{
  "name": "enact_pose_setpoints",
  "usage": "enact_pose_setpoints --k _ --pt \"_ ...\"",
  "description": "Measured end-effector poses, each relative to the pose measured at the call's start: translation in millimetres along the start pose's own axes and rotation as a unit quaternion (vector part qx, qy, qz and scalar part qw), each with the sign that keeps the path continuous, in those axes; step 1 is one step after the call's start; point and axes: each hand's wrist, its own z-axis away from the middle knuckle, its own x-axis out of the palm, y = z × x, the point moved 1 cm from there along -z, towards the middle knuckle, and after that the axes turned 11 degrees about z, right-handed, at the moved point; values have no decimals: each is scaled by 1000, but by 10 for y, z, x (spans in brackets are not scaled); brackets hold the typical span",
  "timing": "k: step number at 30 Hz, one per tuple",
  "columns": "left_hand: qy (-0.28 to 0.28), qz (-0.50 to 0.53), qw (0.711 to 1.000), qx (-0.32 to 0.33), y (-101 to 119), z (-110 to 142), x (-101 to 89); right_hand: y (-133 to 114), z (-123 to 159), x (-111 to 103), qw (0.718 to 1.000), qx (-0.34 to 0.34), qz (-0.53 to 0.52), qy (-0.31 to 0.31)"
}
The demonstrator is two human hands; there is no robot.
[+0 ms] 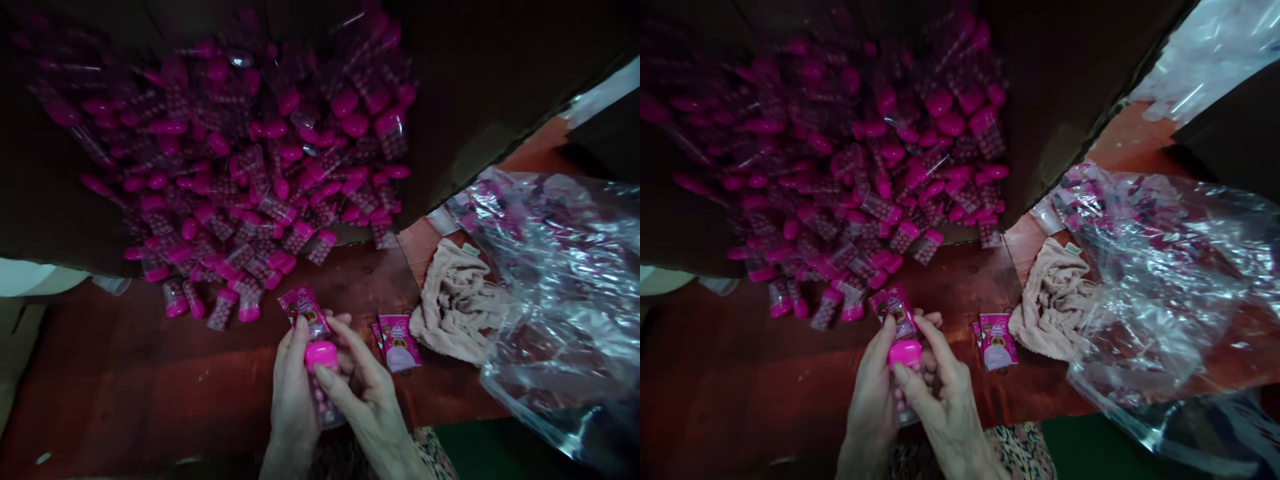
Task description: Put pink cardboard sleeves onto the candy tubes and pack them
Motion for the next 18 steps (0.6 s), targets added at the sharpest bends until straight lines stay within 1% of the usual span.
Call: enact_pose_setpoints --k 2,4,7,10,14,16,18 --pt "11 5 1000 10 -12 28 -14 10 8 6 999 -23 46 4" --pt "21 17 1000 13 -18 39 -42 31 11 8 998 -34 58 15" --pt "22 21 999 27 -12 33 -80 76 1 27 999 -34 18 25" --pt "17 15 999 46 -2 24 -76 113 -14 64 998 -25 -37 35" --pt "19 11 999 33 -10 34 -35 144 -11 101 997 7 -67 48" --pt "18 13 999 29 -18 42 -28 159 5 107 997 2 -48 61" --pt "19 8 999 32 -30 44 -34 180 24 107 996 -18 -6 86"
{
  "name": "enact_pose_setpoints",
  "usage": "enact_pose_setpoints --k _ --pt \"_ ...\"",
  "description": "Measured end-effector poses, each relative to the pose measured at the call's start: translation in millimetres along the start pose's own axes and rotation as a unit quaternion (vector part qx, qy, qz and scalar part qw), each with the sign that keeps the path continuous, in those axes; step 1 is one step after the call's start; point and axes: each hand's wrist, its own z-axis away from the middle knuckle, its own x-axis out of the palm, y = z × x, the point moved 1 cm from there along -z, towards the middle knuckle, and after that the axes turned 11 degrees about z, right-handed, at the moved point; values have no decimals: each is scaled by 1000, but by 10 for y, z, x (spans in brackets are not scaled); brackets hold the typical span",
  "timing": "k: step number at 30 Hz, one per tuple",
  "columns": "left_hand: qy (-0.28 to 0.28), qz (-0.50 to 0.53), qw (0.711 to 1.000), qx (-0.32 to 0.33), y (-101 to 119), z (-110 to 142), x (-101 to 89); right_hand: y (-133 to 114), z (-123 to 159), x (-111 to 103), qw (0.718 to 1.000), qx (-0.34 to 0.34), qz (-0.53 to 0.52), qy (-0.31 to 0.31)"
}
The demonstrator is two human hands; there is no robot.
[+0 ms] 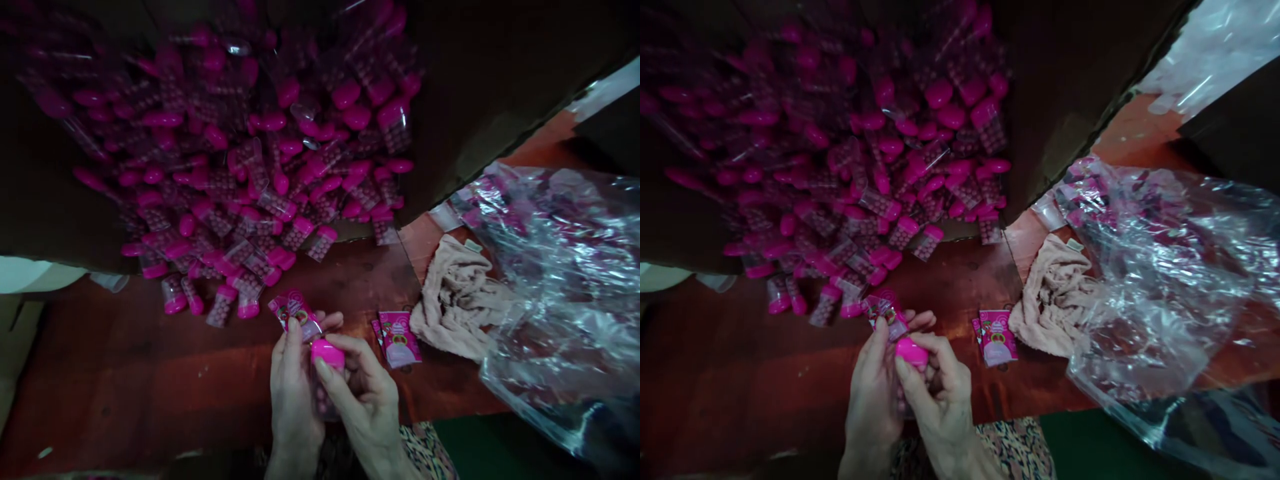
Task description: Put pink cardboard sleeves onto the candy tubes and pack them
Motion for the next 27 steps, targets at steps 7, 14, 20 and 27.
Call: enact_pose_setpoints --k 7,14,20,27 --pt "-34 -2 999 -8 -68 -61 11 24 19 -50 1000 -4 -8 18" --pt "-189 -23 981 23 17 -126 -68 -459 -224 -459 982 -57 -70 164" --pt "-271 -123 954 -19 28 -104 -211 -801 -522 -410 960 -176 -61 207" --pt "-300 -128 944 -40 22 -83 -142 -703 -537 -218 974 -164 -7 153"
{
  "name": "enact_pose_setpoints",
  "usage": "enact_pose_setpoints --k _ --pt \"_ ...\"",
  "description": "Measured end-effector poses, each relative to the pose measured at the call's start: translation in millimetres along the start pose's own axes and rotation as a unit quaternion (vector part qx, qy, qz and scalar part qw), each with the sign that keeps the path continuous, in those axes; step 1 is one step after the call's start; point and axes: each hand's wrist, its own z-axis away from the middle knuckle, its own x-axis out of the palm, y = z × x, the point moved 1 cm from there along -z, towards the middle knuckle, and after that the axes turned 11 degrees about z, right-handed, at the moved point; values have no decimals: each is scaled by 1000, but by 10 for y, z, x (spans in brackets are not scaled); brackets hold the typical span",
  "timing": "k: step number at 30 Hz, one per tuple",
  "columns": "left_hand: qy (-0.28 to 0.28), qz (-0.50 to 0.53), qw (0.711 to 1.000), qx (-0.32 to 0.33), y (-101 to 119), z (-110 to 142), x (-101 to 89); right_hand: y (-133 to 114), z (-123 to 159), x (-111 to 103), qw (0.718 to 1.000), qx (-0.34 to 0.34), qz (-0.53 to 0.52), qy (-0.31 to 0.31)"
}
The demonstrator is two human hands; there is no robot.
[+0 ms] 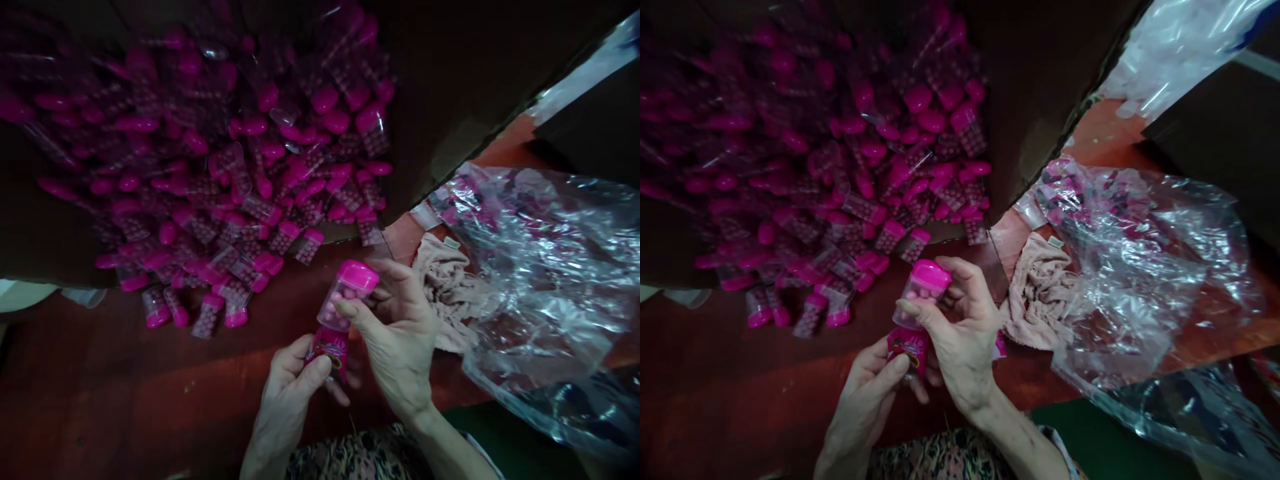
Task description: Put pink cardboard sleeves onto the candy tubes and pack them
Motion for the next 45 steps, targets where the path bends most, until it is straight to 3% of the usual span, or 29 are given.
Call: enact_pose_setpoints --k 10,21,28,37,42,45 --pt "22 17 1000 1 38 -50 -14 89 -39 -36 997 78 4 -26" --pt "13 14 1000 -22 17 -44 -31 181 -8 -37 995 92 -23 -14" --pt "28 56 997 -53 3 -67 -44 178 39 5 995 86 -25 38" --pt "78 -2 997 -28 22 -70 -79 251 39 -59 993 95 65 12" --pt "71 -17 997 -29 22 -79 -103 269 35 -49 993 113 15 -28" --pt "67 -15 996 -49 25 -80 -105 256 50 -26 994 107 -14 -20"
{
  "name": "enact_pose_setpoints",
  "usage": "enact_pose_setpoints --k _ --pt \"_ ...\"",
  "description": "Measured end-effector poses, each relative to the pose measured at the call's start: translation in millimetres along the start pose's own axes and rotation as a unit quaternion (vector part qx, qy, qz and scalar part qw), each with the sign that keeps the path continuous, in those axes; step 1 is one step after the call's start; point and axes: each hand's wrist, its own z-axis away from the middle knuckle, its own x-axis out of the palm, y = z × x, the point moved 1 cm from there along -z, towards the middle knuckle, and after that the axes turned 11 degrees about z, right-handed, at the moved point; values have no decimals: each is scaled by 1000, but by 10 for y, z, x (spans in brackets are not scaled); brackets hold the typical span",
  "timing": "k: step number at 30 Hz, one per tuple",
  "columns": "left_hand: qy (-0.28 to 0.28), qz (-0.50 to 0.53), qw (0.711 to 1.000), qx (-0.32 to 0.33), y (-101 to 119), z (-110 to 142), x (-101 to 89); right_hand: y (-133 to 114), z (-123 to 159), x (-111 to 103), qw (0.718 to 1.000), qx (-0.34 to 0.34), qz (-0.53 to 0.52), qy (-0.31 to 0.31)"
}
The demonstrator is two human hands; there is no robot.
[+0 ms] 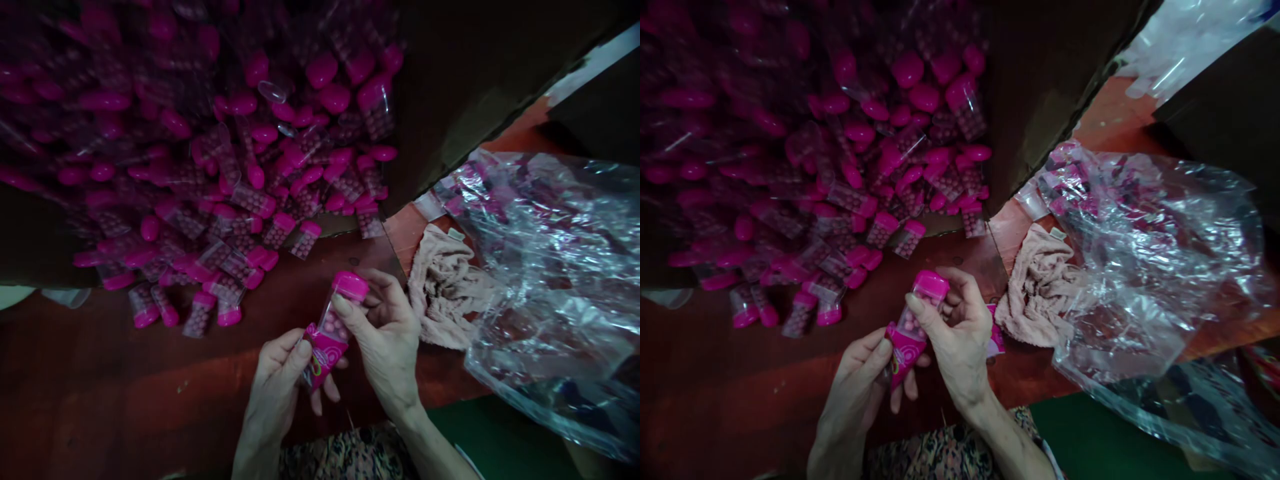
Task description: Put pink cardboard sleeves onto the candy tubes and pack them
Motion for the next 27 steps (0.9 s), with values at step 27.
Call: enact_pose_setpoints --k 27 --pt "70 46 995 54 81 -50 -141 -97 195 -344 838 -166 420 -306"
